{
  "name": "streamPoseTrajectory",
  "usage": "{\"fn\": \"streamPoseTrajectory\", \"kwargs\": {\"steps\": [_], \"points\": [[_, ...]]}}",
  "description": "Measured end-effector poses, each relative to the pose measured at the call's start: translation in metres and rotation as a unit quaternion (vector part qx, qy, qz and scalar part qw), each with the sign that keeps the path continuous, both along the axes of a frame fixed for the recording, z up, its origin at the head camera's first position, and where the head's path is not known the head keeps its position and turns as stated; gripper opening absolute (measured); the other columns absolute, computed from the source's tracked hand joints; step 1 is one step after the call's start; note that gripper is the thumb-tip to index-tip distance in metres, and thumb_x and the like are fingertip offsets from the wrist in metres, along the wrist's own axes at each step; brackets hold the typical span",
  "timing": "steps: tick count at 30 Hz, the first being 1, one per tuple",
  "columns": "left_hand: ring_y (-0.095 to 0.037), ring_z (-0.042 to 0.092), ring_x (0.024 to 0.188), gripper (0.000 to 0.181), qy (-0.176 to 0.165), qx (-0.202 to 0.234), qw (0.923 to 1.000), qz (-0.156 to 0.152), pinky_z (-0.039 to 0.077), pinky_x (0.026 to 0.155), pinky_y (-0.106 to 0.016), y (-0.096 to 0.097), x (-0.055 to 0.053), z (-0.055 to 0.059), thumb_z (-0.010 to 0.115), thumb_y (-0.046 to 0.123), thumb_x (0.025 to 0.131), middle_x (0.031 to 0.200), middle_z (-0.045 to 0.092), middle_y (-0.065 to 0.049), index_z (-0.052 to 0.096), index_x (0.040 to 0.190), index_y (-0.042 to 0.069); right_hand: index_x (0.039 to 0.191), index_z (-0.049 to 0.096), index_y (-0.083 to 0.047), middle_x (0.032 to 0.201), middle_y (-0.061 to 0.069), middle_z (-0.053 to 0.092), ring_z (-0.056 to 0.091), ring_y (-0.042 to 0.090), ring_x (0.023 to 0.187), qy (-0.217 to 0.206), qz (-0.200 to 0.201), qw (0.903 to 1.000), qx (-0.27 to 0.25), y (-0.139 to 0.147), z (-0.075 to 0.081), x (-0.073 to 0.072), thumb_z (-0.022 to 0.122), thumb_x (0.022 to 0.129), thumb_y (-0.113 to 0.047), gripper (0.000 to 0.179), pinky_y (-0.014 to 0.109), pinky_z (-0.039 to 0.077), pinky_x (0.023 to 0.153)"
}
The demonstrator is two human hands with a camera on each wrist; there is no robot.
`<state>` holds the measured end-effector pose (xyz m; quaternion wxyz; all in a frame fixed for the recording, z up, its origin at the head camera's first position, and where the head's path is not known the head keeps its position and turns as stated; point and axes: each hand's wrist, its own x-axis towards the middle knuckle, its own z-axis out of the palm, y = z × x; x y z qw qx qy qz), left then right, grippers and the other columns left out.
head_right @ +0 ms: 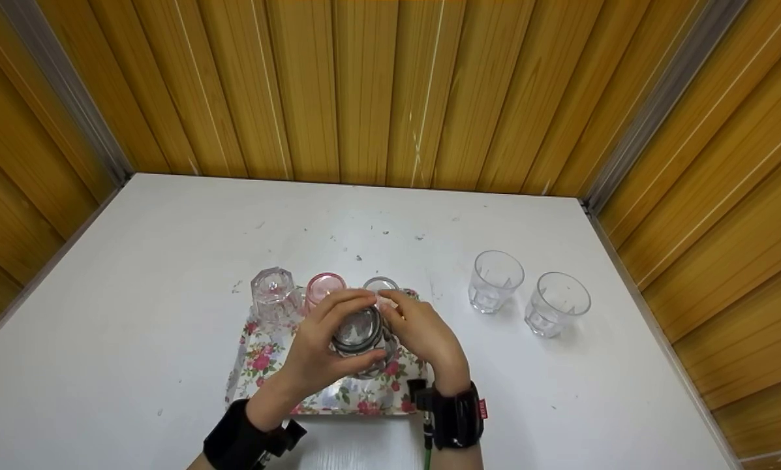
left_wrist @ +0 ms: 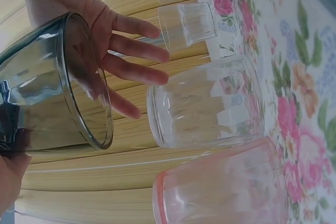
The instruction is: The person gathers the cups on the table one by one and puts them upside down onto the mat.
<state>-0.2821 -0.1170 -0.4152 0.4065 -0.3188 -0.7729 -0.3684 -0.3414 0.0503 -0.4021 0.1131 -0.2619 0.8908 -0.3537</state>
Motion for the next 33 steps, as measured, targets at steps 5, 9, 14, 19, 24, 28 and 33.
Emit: {"fn": "streamPoseTrajectory", "kwargs": {"steps": [5, 9, 14, 19, 24, 28, 33], "points": [[-0.016, 0.053, 0.110, 0.055, 0.006, -0.017, 0.9998, 0.006, 0.043, 0.095, -0.020, 0.000, 0.000, 0.000, 0.073, 0.037, 0.074, 0.115, 0.056, -0.008, 0.056, 0.116, 0.007, 0.129, 0.051, -0.019, 0.120, 0.011, 0.059, 0.060, 0.023, 0.097, -0.019, -0.011, 0.9996, -0.015, 0.004, 0.000, -0.003, 0.043, 0.094, -0.039, 0.041, 0.038, 0.051, 0.077], [-0.013, 0.054, 0.107, 0.053, 0.008, -0.038, 0.9992, 0.014, 0.043, 0.093, -0.018, 0.001, 0.000, -0.001, 0.072, 0.037, 0.074, 0.113, 0.057, -0.004, 0.057, 0.115, 0.008, 0.131, 0.049, -0.014, 0.109, 0.013, 0.063, 0.063, 0.020, 0.087, -0.025, -0.031, 0.9985, -0.038, 0.009, -0.001, -0.008, 0.045, 0.095, -0.034, 0.042, 0.033, 0.053, 0.073], [-0.011, 0.054, 0.105, 0.050, -0.009, -0.061, 0.9978, 0.022, 0.044, 0.090, -0.015, 0.001, 0.000, -0.002, 0.071, 0.040, 0.075, 0.110, 0.058, -0.003, 0.059, 0.114, 0.010, 0.126, 0.053, -0.013, 0.096, 0.008, 0.065, 0.063, 0.021, 0.086, 0.014, -0.068, 0.9961, -0.055, 0.015, -0.002, -0.012, 0.046, 0.095, -0.029, 0.036, 0.035, 0.051, 0.076], [-0.011, 0.055, 0.103, 0.047, -0.054, -0.076, 0.9954, 0.023, 0.045, 0.088, -0.016, 0.001, 0.002, -0.003, 0.068, 0.043, 0.076, 0.108, 0.058, -0.002, 0.061, 0.110, 0.012, 0.121, 0.057, -0.012, 0.096, 0.009, 0.066, 0.064, 0.021, 0.086, 0.044, -0.116, 0.9897, -0.070, 0.018, -0.003, -0.016, 0.047, 0.095, -0.024, 0.031, 0.036, 0.051, 0.076], [-0.010, 0.055, 0.097, 0.045, -0.079, -0.123, 0.9884, 0.041, 0.046, 0.083, -0.017, 0.002, 0.004, -0.002, 0.068, 0.045, 0.075, 0.105, 0.058, 0.001, 0.062, 0.108, 0.014, 0.115, 0.061, -0.013, 0.096, 0.008, 0.068, 0.064, 0.020, 0.087, 0.078, -0.162, 0.9797, -0.089, 0.019, -0.005, -0.020, 0.049, 0.094, -0.024, 0.027, 0.034, 0.050, 0.075], [-0.009, 0.055, 0.091, 0.046, -0.088, -0.197, 0.9734, 0.076, 0.047, 0.077, -0.018, 0.002, 0.007, -0.001, 0.065, 0.051, 0.076, 0.103, 0.056, 0.004, 0.061, 0.108, 0.018, 0.112, 0.063, -0.013, 0.095, 0.008, 0.068, 0.064, 0.019, 0.088, 0.098, -0.189, 0.9722, -0.098, 0.019, -0.007, -0.022, 0.050, 0.093, -0.021, 0.024, 0.025, 0.048, 0.074], [-0.011, 0.054, 0.097, 0.048, -0.129, -0.252, 0.9559, 0.077, 0.047, 0.082, -0.021, 0.002, 0.010, 0.000, 0.065, 0.049, 0.077, 0.106, 0.053, 0.003, 0.058, 0.113, 0.018, 0.108, 0.064, -0.009, 0.095, 0.010, 0.067, 0.063, 0.020, 0.089, 0.139, -0.231, 0.9562, -0.114, 0.019, -0.013, -0.028, 0.045, 0.094, -0.012, 0.023, 0.022, 0.046, 0.071]]}}
